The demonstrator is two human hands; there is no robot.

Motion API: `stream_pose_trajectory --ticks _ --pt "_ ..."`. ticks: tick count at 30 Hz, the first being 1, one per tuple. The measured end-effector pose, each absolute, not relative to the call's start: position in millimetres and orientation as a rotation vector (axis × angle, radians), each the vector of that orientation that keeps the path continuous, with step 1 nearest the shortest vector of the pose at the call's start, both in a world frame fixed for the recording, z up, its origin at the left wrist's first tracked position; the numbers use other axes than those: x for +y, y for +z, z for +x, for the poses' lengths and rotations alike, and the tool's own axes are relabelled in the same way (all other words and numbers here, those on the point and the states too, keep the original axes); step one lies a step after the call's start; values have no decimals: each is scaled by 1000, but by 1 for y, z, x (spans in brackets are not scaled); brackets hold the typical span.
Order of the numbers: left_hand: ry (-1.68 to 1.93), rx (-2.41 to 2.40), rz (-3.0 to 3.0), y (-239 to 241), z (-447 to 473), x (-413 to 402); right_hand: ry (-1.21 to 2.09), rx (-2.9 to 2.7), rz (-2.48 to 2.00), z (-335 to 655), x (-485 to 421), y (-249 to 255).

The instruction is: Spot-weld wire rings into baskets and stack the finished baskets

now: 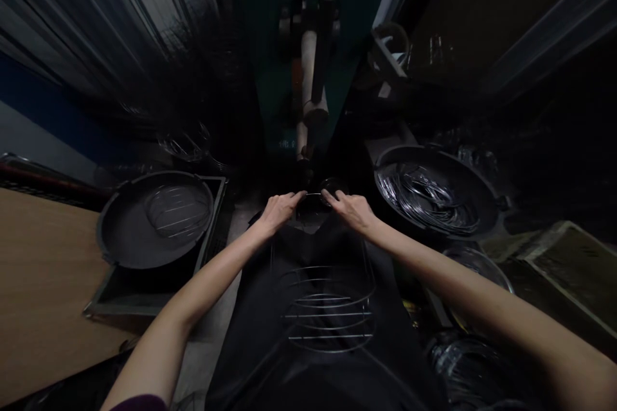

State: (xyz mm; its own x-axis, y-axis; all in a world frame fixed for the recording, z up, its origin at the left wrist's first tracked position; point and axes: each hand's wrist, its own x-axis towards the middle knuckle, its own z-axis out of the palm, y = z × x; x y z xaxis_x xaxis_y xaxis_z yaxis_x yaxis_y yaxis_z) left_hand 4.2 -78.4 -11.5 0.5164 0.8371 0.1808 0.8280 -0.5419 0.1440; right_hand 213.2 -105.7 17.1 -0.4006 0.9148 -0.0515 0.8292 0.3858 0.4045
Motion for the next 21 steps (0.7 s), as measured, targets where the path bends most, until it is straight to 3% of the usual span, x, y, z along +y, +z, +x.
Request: stream_pose_trajectory --ticks 9,21 --pt "419 1601 2832 57 -8 -53 522 2448 1675 196 -75 70" --pt "400 1573 2892 70 -9 -41 575 2455 1671 195 -63 79"
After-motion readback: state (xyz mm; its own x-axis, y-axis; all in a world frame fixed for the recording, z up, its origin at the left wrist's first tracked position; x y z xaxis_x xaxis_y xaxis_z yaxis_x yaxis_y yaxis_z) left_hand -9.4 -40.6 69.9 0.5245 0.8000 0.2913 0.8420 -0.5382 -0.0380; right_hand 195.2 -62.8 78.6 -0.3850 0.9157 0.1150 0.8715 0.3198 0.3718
